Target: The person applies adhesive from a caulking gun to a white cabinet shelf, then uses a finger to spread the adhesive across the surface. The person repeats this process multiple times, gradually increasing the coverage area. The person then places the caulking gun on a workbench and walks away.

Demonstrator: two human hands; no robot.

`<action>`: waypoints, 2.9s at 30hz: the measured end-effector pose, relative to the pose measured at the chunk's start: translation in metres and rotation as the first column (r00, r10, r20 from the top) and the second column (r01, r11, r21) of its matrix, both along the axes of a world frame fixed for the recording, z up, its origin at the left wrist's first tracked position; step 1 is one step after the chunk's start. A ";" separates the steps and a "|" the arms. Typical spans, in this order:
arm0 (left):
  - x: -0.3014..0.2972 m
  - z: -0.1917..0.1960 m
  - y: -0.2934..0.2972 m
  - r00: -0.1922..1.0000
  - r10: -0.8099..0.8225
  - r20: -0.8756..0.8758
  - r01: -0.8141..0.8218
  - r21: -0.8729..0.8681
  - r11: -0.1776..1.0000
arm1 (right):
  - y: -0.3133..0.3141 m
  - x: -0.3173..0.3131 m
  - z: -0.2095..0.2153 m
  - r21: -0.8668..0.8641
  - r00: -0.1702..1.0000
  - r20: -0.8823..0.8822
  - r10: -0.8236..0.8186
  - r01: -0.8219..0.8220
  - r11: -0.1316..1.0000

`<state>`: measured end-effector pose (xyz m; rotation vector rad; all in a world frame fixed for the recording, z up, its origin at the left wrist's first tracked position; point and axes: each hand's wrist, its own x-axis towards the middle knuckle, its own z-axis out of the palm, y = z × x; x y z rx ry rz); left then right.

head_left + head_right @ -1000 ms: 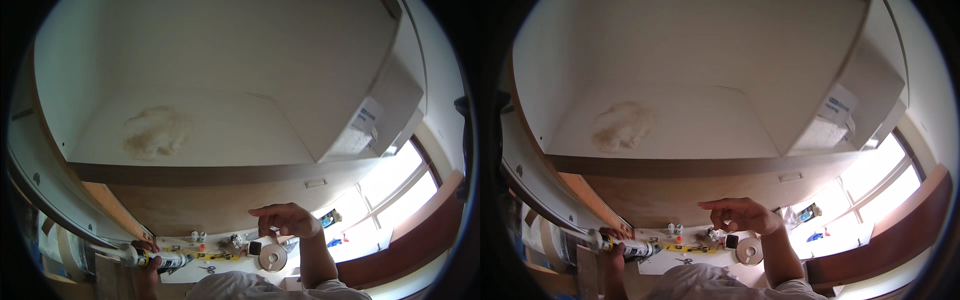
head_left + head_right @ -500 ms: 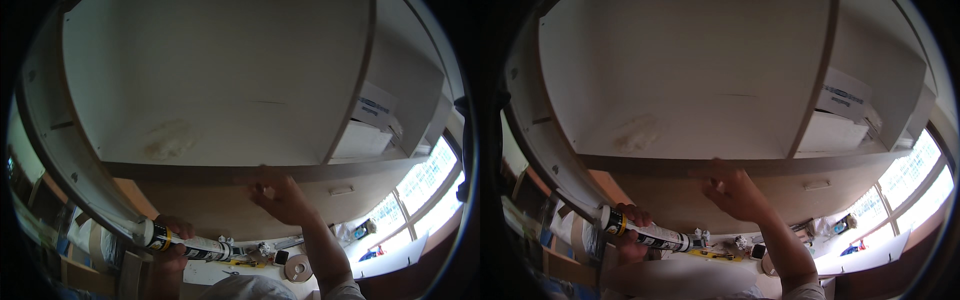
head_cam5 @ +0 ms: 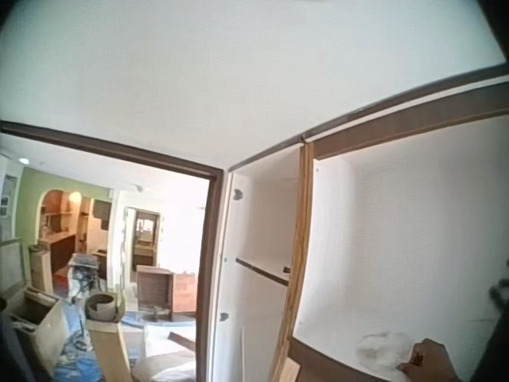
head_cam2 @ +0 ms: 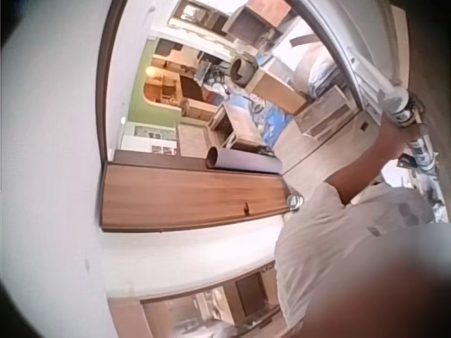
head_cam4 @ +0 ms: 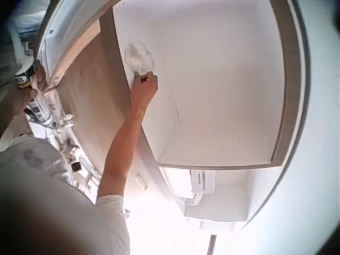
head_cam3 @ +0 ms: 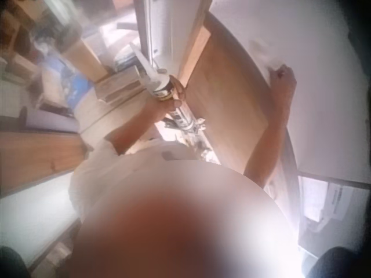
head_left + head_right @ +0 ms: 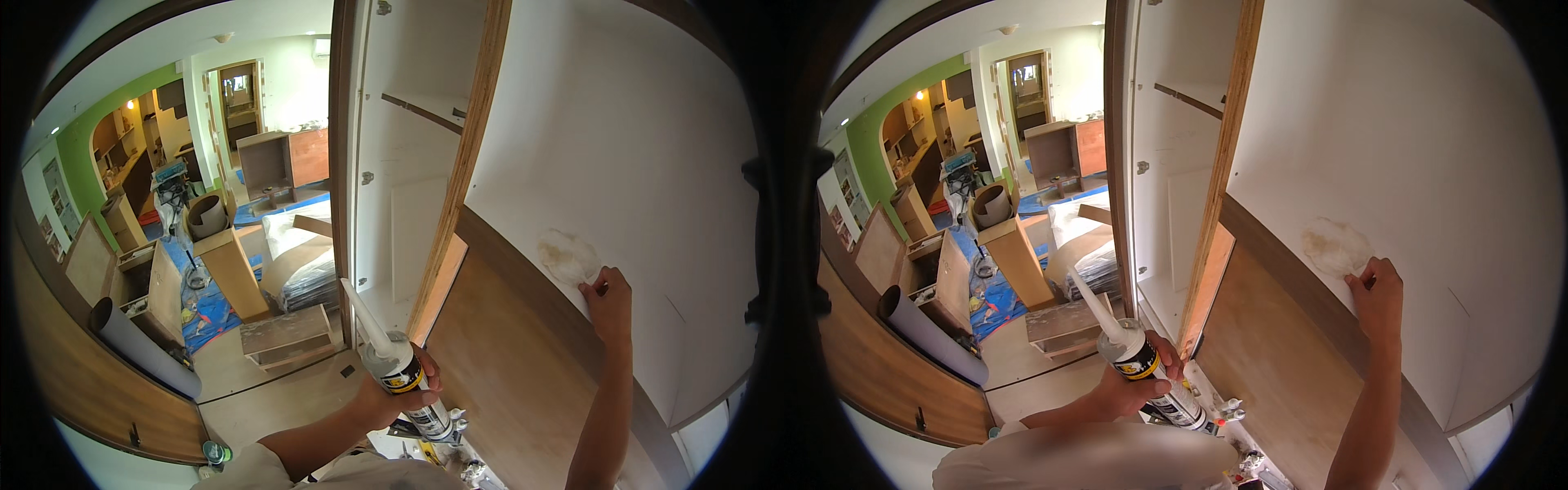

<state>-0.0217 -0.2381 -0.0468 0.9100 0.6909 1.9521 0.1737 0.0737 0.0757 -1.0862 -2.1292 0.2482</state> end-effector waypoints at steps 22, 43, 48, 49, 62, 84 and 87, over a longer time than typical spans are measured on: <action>0.084 0.069 0.080 0.690 -0.494 0.529 0.414 0.271 0.869 | -0.249 0.137 -0.167 -0.619 0.763 -0.646 0.011 -0.532 0.578; 0.100 0.076 0.064 0.791 -0.432 0.433 0.354 0.253 0.901 | -0.285 0.091 -0.192 -0.112 0.183 -0.975 0.125 -0.895 0.432; 0.114 0.072 0.063 0.812 -0.434 0.390 0.386 0.199 0.901 | -0.289 0.094 -0.196 -0.093 0.128 -0.990 0.052 -0.896 0.433; 0.116 0.072 0.061 0.799 -0.463 0.384 0.416 0.203 0.886 | -0.289 0.095 -0.197 -0.081 0.117 -0.991 0.058 -0.897 0.435; 0.133 0.060 0.071 0.633 -0.747 0.204 0.674 0.330 0.661 | -0.297 0.120 -0.208 -0.136 0.291 -0.935 0.204 -0.824 0.551; 0.138 0.061 0.089 0.640 -0.735 0.226 0.679 0.281 0.678 | -0.284 0.128 -0.230 -0.268 0.354 -0.934 0.042 -0.777 0.570; 0.136 0.059 0.093 0.647 -0.730 0.219 0.678 0.274 0.683 | -0.277 0.128 -0.235 -0.215 0.321 -0.940 0.116 -0.819 0.532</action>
